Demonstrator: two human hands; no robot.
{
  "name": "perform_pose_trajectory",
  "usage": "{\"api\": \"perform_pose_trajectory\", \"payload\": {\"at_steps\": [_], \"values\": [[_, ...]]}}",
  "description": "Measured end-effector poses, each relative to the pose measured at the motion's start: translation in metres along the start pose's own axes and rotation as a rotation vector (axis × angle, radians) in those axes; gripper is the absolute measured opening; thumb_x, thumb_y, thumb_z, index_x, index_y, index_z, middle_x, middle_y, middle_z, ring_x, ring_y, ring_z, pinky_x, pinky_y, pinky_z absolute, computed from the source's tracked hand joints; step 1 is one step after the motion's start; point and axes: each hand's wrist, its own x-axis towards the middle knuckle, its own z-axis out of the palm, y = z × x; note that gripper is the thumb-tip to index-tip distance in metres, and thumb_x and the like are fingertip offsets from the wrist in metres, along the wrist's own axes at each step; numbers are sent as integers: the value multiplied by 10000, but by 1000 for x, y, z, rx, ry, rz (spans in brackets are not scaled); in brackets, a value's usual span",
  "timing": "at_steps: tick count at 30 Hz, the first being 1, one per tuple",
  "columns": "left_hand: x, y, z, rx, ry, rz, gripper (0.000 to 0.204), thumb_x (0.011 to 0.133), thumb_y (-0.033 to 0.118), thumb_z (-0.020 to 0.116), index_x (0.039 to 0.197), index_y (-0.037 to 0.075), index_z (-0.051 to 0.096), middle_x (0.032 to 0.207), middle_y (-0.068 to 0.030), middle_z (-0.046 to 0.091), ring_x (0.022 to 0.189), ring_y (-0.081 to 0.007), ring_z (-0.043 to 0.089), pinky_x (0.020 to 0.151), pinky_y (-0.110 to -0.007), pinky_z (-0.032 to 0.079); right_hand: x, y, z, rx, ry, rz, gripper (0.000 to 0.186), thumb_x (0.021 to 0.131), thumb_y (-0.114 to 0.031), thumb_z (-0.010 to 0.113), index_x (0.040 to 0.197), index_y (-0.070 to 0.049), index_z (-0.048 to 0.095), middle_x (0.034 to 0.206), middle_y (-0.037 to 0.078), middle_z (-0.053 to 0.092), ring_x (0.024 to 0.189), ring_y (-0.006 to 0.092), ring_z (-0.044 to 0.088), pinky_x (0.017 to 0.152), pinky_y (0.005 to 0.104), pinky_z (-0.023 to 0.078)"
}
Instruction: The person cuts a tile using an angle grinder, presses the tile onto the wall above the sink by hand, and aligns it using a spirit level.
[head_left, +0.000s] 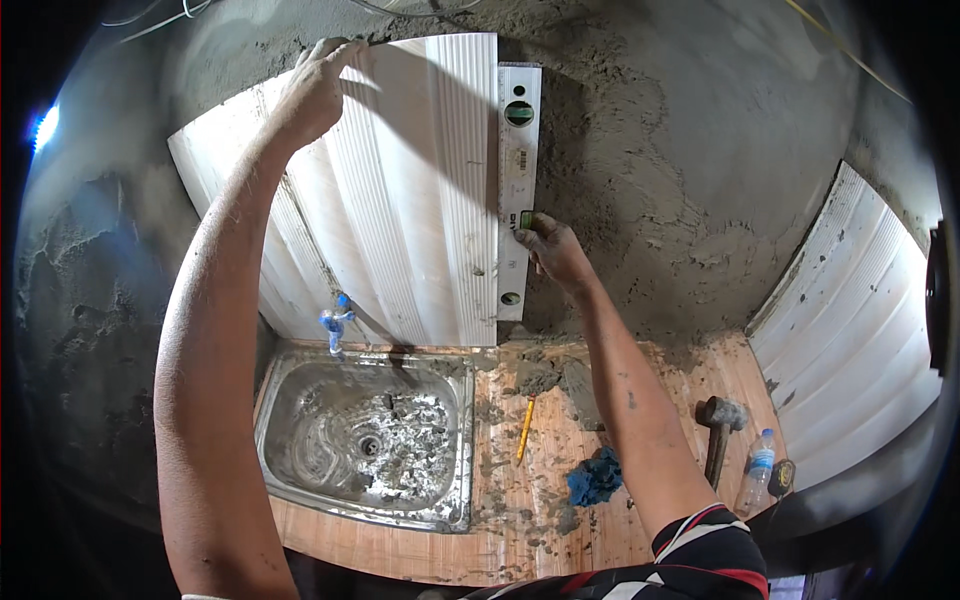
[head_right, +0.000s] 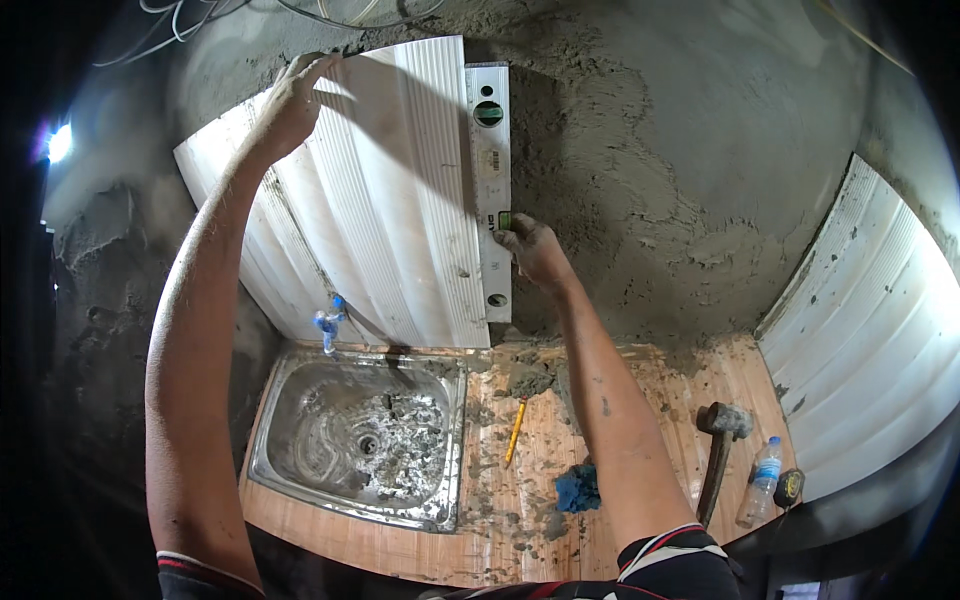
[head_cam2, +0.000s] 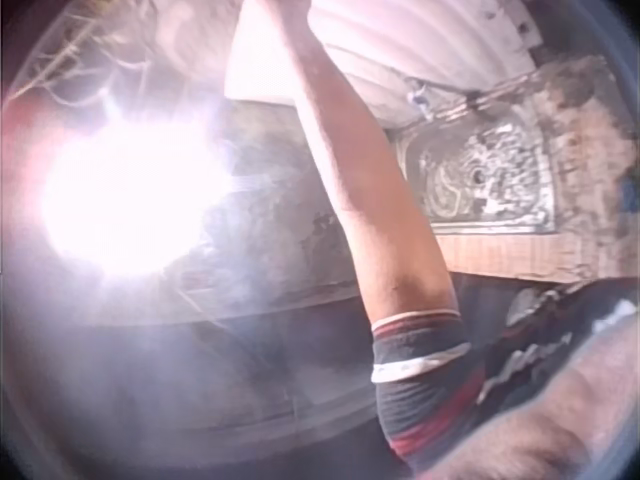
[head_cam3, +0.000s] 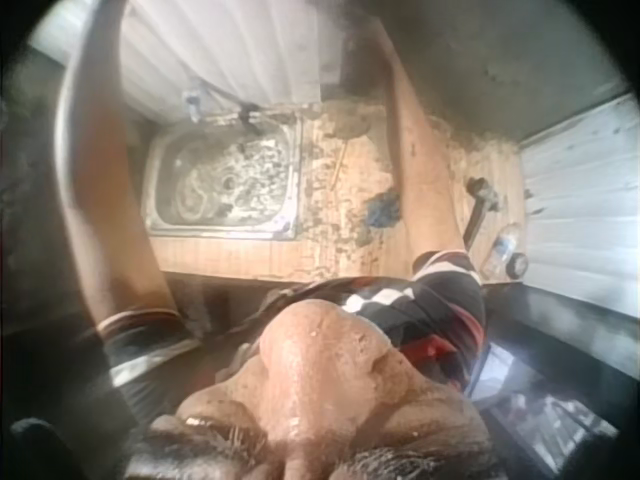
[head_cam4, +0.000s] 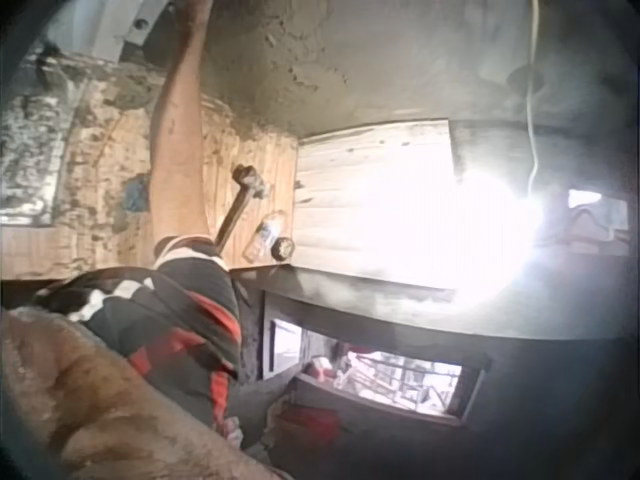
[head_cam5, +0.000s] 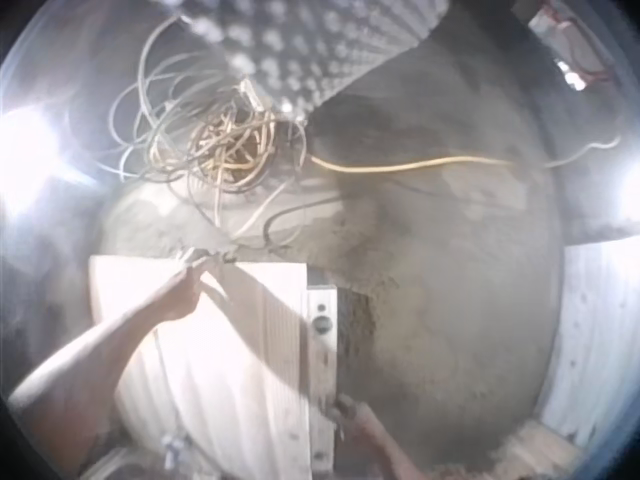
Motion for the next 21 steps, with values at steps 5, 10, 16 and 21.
{"api": "perform_pose_trajectory", "payload": {"at_steps": [5,10,16,21], "values": [[1,-4,4,21,33,23,660,807,-125,481,1430,85,550,1438,-163,523,1315,-380,514,1118,-442,435,1,3,-3,-4,20,-10,257,1022,-262,664,1169,-53,687,737,-43,576,587,43,468,515,247,417],[0,-5,4,3,7,-1,672,804,-132,481,1436,85,543,1440,-164,520,1309,-380,517,1115,-439,437,4,7,-4,-39,9,-12,290,1025,-245,647,1221,-34,673,843,16,686,586,74,513,510,272,434],[-1,-6,2,-27,24,10,691,785,-144,459,1433,81,544,1440,-166,520,1318,-380,506,1126,-437,421,1,1,0,-62,26,44,322,1019,-242,660,1249,-17,660,982,45,722,725,92,595,595,279,487],[1,-8,0,-54,-25,-28,737,756,-151,433,1447,81,538,1485,-164,490,1352,-377,447,1166,-435,373,4,5,5,8,50,-75,277,1019,-242,661,1225,-58,682,855,-15,693,589,44,498,513,244,410]]}}
